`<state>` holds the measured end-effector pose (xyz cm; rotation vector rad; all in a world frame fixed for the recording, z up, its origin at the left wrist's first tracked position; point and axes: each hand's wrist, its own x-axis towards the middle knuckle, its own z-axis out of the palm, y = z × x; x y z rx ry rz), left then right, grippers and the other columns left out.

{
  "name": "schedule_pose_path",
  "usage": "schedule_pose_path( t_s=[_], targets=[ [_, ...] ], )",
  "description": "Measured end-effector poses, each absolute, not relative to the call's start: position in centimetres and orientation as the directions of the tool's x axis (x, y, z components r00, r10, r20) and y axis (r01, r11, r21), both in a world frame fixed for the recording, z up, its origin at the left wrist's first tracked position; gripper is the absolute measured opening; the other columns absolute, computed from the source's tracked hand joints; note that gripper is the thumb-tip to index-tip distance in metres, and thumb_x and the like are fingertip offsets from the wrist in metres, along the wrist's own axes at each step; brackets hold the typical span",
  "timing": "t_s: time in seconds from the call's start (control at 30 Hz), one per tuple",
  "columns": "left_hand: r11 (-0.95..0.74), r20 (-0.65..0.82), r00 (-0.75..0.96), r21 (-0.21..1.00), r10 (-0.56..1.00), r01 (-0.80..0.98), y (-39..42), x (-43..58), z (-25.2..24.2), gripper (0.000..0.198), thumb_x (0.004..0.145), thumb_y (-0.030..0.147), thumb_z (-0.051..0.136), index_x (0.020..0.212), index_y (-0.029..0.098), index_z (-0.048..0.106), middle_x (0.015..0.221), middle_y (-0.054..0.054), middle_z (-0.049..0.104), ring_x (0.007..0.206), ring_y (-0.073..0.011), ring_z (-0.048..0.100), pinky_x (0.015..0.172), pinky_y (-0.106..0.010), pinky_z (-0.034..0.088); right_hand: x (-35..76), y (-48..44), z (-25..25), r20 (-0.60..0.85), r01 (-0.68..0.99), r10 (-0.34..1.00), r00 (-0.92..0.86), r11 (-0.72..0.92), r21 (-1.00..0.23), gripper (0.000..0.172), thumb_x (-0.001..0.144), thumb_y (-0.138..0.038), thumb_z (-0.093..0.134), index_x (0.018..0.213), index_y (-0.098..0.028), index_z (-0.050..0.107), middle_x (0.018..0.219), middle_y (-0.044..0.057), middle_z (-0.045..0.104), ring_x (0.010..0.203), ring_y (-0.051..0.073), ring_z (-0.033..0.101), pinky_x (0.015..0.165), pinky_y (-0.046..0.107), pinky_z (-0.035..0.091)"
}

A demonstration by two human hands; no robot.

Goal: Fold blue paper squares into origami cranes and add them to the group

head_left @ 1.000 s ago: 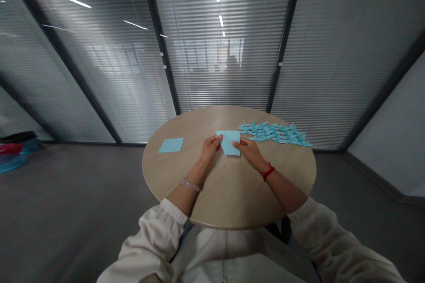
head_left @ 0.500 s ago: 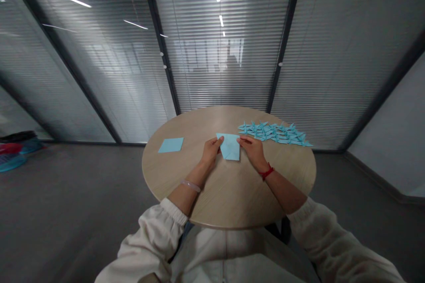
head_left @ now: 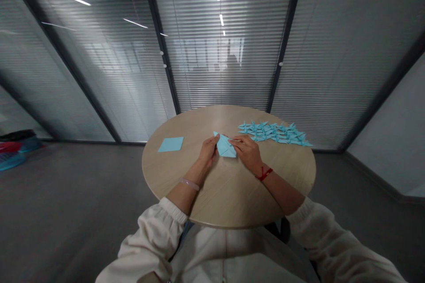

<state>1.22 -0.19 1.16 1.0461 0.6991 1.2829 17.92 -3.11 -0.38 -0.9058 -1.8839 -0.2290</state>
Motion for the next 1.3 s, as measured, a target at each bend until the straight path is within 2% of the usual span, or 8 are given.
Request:
schedule_pose_path(
  t_s=[0.33,0.5,0.7,0.83,0.93,1.03,1.13,1.3],
  targets=[
    [0.0,0.098,0.178,0.876,0.979,-0.483,-0.2,1.2,1.8,0.035,0.081,0.042,0.063,0.089,0.008,0.068,0.083,-0.013,0.071,0.067,-0.0153,0.065,0.062,-0.025,0.052,17.7,-3.0,-0.1,0.807,0.656,0.381,-0.451,0.755,0.01,0.026,0.09,-0.015,0.05,0.109,-0.02,0.067,0.121,0.009,0.064,0.113,0.02,0.056,0.096,0.037,0.045],
    [-0.082,0.182,0.198,0.9,0.963,-0.428,-0.3,1.1,1.6,0.034,0.062,0.031,0.08,0.083,0.007,0.069,0.082,-0.012,0.071,0.069,-0.0154,0.064,0.067,-0.026,0.049,17.6,-3.0,0.0,0.794,0.647,0.379,-0.476,0.762,0.024,0.027,0.089,-0.012,0.049,0.106,-0.019,0.068,0.118,0.009,0.065,0.112,0.019,0.058,0.095,0.037,0.047],
    [-0.102,0.19,0.189,0.912,0.963,-0.397,-0.1,0.9,1.4,0.037,0.057,0.033,0.083,0.081,0.008,0.069,0.08,-0.01,0.07,0.067,-0.0153,0.062,0.067,-0.029,0.048,17.6,-3.0,0.2,0.785,0.628,0.39,-0.481,0.778,-0.002,0.024,0.089,-0.014,0.049,0.101,-0.019,0.07,0.115,0.008,0.067,0.111,0.019,0.059,0.097,0.037,0.046],
    [-0.131,0.199,0.168,0.928,0.965,-0.35,-0.2,0.7,1.7,0.041,0.055,0.037,0.083,0.082,0.009,0.069,0.08,-0.009,0.071,0.066,-0.0155,0.062,0.067,-0.029,0.048,17.1,-3.4,0.6,0.803,0.571,0.43,-0.412,0.809,-0.14,0.022,0.088,-0.019,0.052,0.102,-0.019,0.069,0.112,0.009,0.067,0.11,0.019,0.058,0.098,0.038,0.045],
    [-0.164,0.215,0.148,0.94,0.965,-0.3,-0.3,0.7,1.9,0.042,0.056,0.04,0.082,0.082,0.01,0.07,0.08,-0.01,0.071,0.066,-0.0167,0.063,0.066,-0.03,0.048,16.9,-3.4,0.6,0.804,0.516,0.549,-0.226,0.768,-0.38,0.022,0.088,-0.027,0.054,0.103,-0.019,0.067,0.108,0.009,0.067,0.105,0.02,0.058,0.095,0.038,0.046],
    [-0.175,0.226,0.18,0.949,0.957,-0.261,-0.5,0.8,2.0,0.042,0.057,0.041,0.081,0.082,0.009,0.07,0.08,-0.011,0.071,0.065,-0.017,0.063,0.065,-0.03,0.048,17.1,-2.8,0.2,0.669,0.404,0.743,-0.029,0.62,-0.672,0.027,0.083,-0.036,0.059,0.102,-0.017,0.065,0.103,0.01,0.067,0.094,0.02,0.062,0.081,0.035,0.051],
    [-0.174,0.224,0.203,0.955,0.953,-0.24,-0.5,0.9,1.8,0.044,0.057,0.043,0.08,0.083,0.009,0.07,0.08,-0.011,0.071,0.063,-0.0165,0.063,0.063,-0.029,0.048,17.4,-2.0,-0.3,0.457,0.248,0.885,-0.09,0.465,-0.85,0.031,0.077,-0.042,0.063,0.093,-0.015,0.066,0.09,0.008,0.069,0.08,0.019,0.063,0.074,0.031,0.05],
    [-0.184,0.22,0.209,0.966,0.953,-0.181,-0.2,1.1,1.3,0.046,0.057,0.046,0.08,0.084,0.01,0.07,0.082,-0.011,0.072,0.063,-0.0161,0.063,0.062,-0.028,0.048,17.7,-1.6,-0.6,0.322,0.193,0.919,-0.229,0.367,-0.91,0.036,0.072,-0.049,0.064,0.075,-0.013,0.067,0.072,0.004,0.067,0.067,0.015,0.059,0.064,0.026,0.044]
  ],
)
